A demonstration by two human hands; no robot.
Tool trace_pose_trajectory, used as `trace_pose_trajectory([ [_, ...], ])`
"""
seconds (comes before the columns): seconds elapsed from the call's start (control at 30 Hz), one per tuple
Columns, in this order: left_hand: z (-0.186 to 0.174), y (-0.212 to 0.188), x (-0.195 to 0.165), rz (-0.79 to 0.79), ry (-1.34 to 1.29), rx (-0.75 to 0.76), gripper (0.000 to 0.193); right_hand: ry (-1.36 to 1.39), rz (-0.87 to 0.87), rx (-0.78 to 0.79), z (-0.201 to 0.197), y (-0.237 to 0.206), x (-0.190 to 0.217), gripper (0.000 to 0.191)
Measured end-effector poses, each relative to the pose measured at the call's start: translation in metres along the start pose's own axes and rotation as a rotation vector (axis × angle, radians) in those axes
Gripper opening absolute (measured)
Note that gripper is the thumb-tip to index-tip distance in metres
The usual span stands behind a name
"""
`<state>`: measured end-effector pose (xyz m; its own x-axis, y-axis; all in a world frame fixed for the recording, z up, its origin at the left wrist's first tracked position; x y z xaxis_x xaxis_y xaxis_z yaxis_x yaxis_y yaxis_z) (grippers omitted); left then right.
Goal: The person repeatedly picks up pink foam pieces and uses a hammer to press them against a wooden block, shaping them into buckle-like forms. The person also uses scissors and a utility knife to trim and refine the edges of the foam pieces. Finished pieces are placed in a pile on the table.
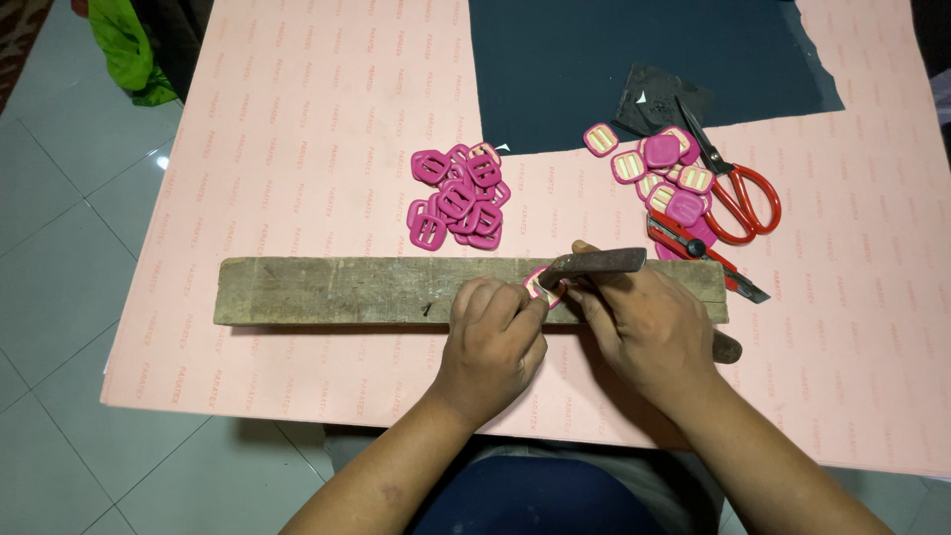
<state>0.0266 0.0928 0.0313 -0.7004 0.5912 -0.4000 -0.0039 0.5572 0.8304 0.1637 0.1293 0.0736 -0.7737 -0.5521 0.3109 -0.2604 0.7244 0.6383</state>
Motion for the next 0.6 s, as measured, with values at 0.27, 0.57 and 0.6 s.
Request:
trace_pose_trajectory([
  [0.27,0.002,-0.001,0.0,0.025,-0.014,0.025,0.024,0.055,-0.082,-0.05,-0.002,-0.004,-0.001,0.041],
  [0.57,0.001,-0.001,-0.002,0.046,0.02,0.022,0.025,0.166,-0.029,0.073,0.004,0.002,-0.013,0.028],
  [0.6,0.001,-0.001,-0.001,0.047,0.027,0.026,0.025,0.18,-0.034,0.077,0.001,0.001,-0.013,0.032],
])
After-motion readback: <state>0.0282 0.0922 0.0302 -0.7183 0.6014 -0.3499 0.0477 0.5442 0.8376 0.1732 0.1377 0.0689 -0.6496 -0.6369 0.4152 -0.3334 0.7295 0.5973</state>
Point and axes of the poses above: each hand's wrist, its own y-axis towards the middle knuckle, its own z-axis out of the palm, x = y × z, the point moved 7 cm from there along y, towards the middle knuckle, and after that the axes turned 15 degrees about -x, right-handed, at the moved point
